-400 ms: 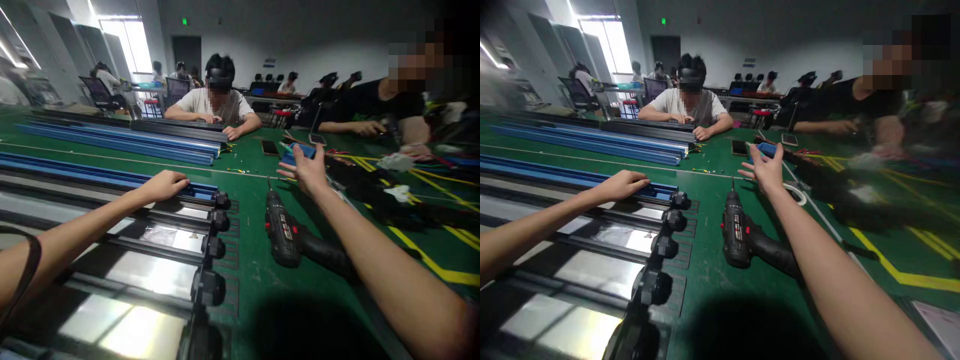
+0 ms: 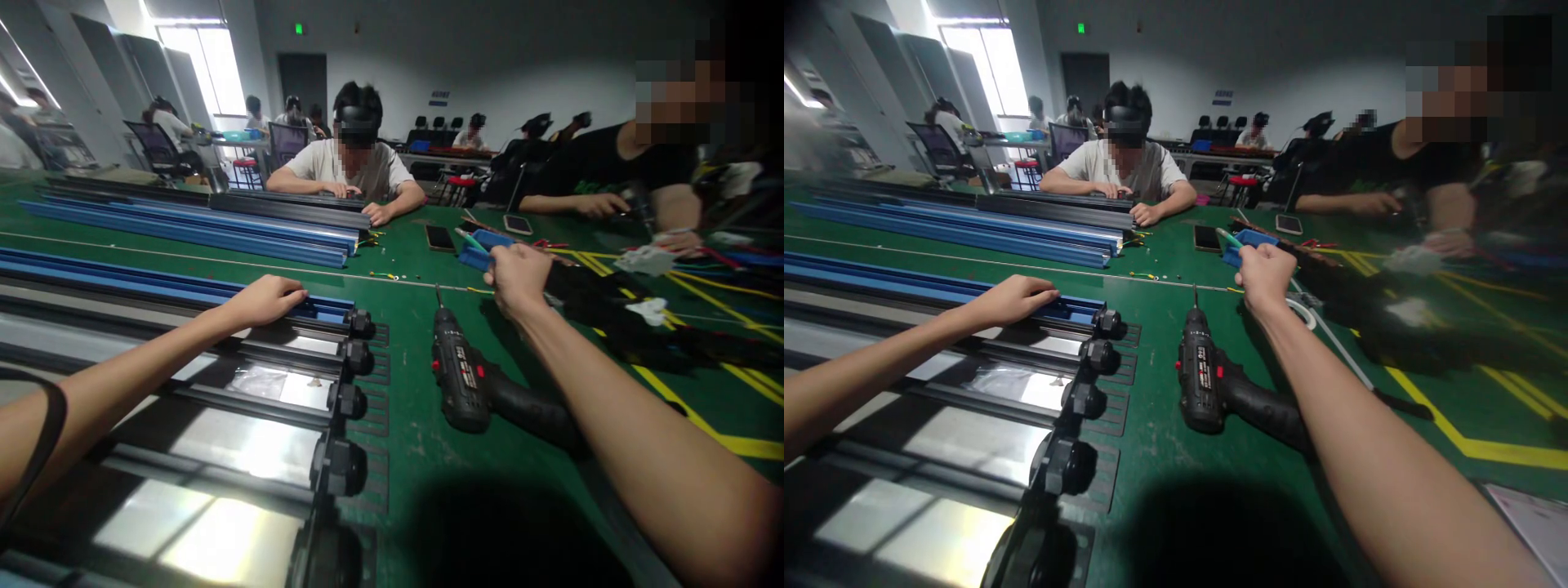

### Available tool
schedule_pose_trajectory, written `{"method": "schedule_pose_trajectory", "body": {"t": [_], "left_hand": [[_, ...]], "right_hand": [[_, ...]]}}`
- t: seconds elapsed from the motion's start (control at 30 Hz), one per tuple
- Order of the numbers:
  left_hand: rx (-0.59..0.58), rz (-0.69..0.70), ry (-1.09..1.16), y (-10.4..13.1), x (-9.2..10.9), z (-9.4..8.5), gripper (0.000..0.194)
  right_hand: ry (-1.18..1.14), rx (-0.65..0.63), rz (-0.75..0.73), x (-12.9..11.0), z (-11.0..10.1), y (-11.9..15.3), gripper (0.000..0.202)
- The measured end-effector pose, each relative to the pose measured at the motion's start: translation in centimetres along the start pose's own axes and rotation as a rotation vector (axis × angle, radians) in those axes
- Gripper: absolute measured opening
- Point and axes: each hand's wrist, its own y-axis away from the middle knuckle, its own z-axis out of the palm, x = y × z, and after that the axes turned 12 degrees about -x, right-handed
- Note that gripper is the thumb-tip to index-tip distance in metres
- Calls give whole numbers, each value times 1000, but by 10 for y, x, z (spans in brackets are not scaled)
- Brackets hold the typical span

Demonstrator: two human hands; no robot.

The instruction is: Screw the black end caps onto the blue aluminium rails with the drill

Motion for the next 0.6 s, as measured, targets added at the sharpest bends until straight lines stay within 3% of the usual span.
{"method": "schedule_pose_trajectory", "body": {"t": [0.13, 0.4, 0.6], "left_hand": [[3, -3, -1, -1, -1, 0, 50], [11, 4, 7, 0, -1, 1, 50], [6, -5, 20, -2, -2, 0, 51]], "right_hand": [[8, 69, -86, 0, 1, -1, 45], [178, -139, -54, 6, 3, 9, 30], [408, -229, -130, -4, 10, 11, 69]]}}
